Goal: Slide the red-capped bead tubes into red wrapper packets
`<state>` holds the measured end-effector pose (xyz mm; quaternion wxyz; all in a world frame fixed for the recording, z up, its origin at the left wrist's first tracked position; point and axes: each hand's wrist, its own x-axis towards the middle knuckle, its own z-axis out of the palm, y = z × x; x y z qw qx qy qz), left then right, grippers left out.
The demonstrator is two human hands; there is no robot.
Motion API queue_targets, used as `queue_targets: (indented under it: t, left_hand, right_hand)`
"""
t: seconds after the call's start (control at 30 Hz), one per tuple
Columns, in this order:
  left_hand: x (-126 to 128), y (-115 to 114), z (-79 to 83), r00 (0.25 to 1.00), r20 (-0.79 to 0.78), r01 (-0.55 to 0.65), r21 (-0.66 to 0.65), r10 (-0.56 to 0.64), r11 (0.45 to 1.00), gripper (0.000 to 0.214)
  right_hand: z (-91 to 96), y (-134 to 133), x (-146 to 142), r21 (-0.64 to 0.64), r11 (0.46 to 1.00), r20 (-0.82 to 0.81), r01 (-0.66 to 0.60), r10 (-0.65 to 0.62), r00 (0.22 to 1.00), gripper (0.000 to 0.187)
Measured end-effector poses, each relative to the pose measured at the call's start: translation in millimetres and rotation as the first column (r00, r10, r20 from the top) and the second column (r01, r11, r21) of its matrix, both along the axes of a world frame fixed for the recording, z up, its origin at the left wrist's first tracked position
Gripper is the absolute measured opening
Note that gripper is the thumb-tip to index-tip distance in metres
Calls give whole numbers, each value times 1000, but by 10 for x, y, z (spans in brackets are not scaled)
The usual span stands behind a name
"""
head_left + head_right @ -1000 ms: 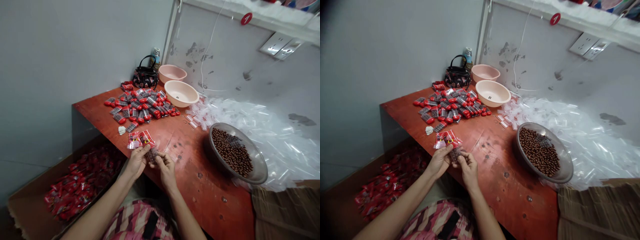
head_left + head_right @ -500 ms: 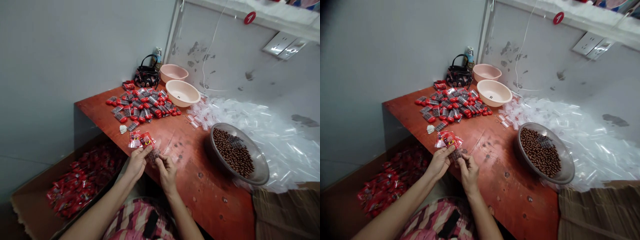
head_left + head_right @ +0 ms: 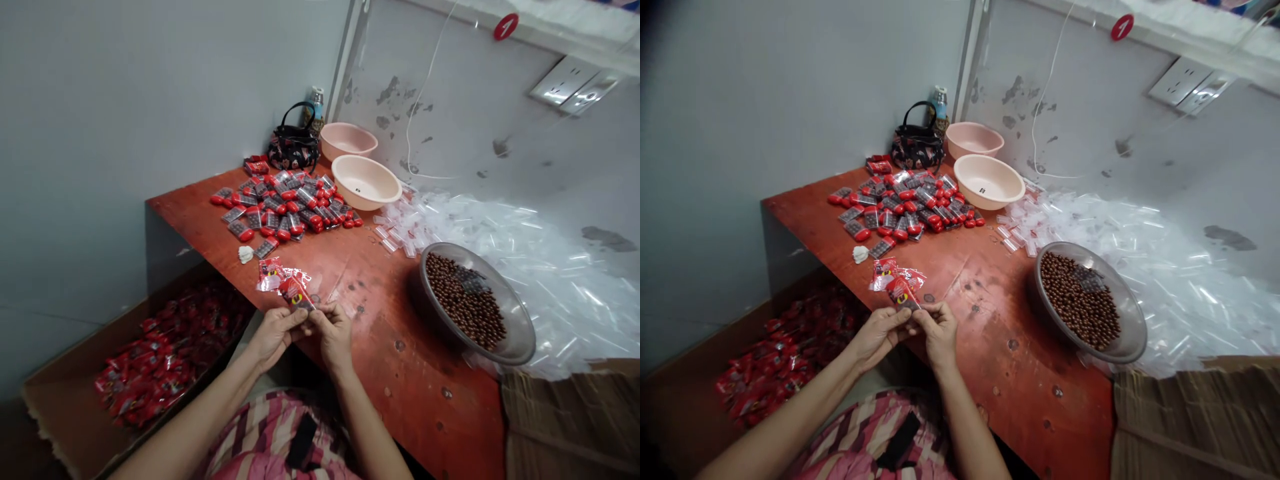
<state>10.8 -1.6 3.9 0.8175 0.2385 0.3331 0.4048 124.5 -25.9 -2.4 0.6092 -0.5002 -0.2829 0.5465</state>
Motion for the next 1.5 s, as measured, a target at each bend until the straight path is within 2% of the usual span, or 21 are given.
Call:
queue_targets:
  t: [0.1, 0.17, 0.23, 0.33, 0.4, 0.47, 0.5, 0.53, 0.57, 0.6, 0.63, 0.67, 0.73, 0.8, 0.9, 1.0, 1.1, 1.2, 1.27, 1.37, 1.5]
  left_hand:
    - [-109, -72, -28, 997, -39, 67, -9, -67, 998, 14]
    - [-257, -90, -42, 998, -37, 56, -11, -56, 998, 16]
    - [-450, -90, -56, 996, -19, -91, -30, 90, 995, 18]
    - [-719, -90, -72, 919, -73, -391, -70, 387, 918, 32]
    - [-787, -88, -77, 881, -219, -432, -16, 419, 902, 43]
    - [-726, -49, -83, 813, -435, -321, 218, 387, 922, 46]
    - [-656, -7, -90, 740, -540, -208, 384, 401, 900, 44]
    - [-569, 52, -102, 640, -614, -48, 568, 461, 822, 40]
    - [-475, 125, -120, 542, -644, 130, 699, 539, 704, 39]
    - [-384, 205, -145, 447, -654, 291, 751, 610, 592, 39]
    - [-303, 285, -177, 347, -662, 429, 742, 664, 516, 39]
    - [-236, 358, -213, 254, -660, 524, 708, 707, 473, 39]
    - [-154, 461, -291, 120, -643, 639, 633, 757, 436, 36]
    - [-130, 496, -354, 60, -616, 688, 596, 785, 414, 33]
    - [-141, 468, -382, 45, -576, 703, 598, 816, 384, 30]
    - [-139, 421, -357, 58, -533, 693, 630, 844, 350, 30]
    - [-116, 395, -334, 89, -485, 684, 664, 870, 300, 31]
    - [-111, 396, -328, 118, -458, 665, 695, 881, 272, 31]
    - [-125, 409, -332, 121, -466, 648, 706, 876, 286, 33]
    - [-147, 437, -355, 105, -514, 641, 689, 851, 337, 33]
    - [-148, 455, -407, 84, -537, 633, 679, 839, 371, 25]
  right_hand:
    - [-9, 96, -53, -62, 986, -32, -158, 156, 987, 23]
    - [-9, 136, -132, -82, 957, -74, -278, 272, 959, 25]
    - [2, 149, -207, -75, 937, -87, -342, 336, 938, 25]
    - [36, 147, -215, -61, 956, -30, -287, 285, 958, 23]
    - [57, 152, -138, -57, 973, 39, -222, 224, 974, 23]
    - [66, 162, -41, -47, 981, 110, -187, 191, 975, 22]
    - [66, 166, 1, -40, 983, 137, -178, 182, 974, 23]
    - [65, 168, 31, -34, 985, 156, -171, 174, 972, 23]
    - [61, 165, 50, -30, 986, 168, -165, 168, 971, 23]
    - [57, 159, 60, -32, 986, 176, -163, 166, 970, 23]
    - [52, 150, 63, -37, 986, 182, -165, 169, 969, 23]
    - [45, 138, 64, -46, 984, 189, -172, 177, 966, 23]
    - [28, 115, 74, -68, 980, 207, -186, 196, 959, 24]
    - [5, 107, 105, -81, 977, 231, -199, 212, 949, 25]
    - [-31, 159, 163, -82, 981, 301, -176, 193, 934, 24]
    - [-56, 301, 170, -28, 996, 370, -90, 94, 924, 20]
    - [-73, 483, 138, 33, 997, 342, -70, 55, 938, 29]
    - [-93, 616, 130, 20, 996, 328, -89, 77, 942, 33]
    - [-103, 652, 145, 30, 997, 386, -72, 55, 921, 32]
    - [-109, 644, 177, 39, 997, 476, -68, 41, 879, 27]
    - [-123, 585, 193, -7, 996, 437, -85, 79, 896, 23]
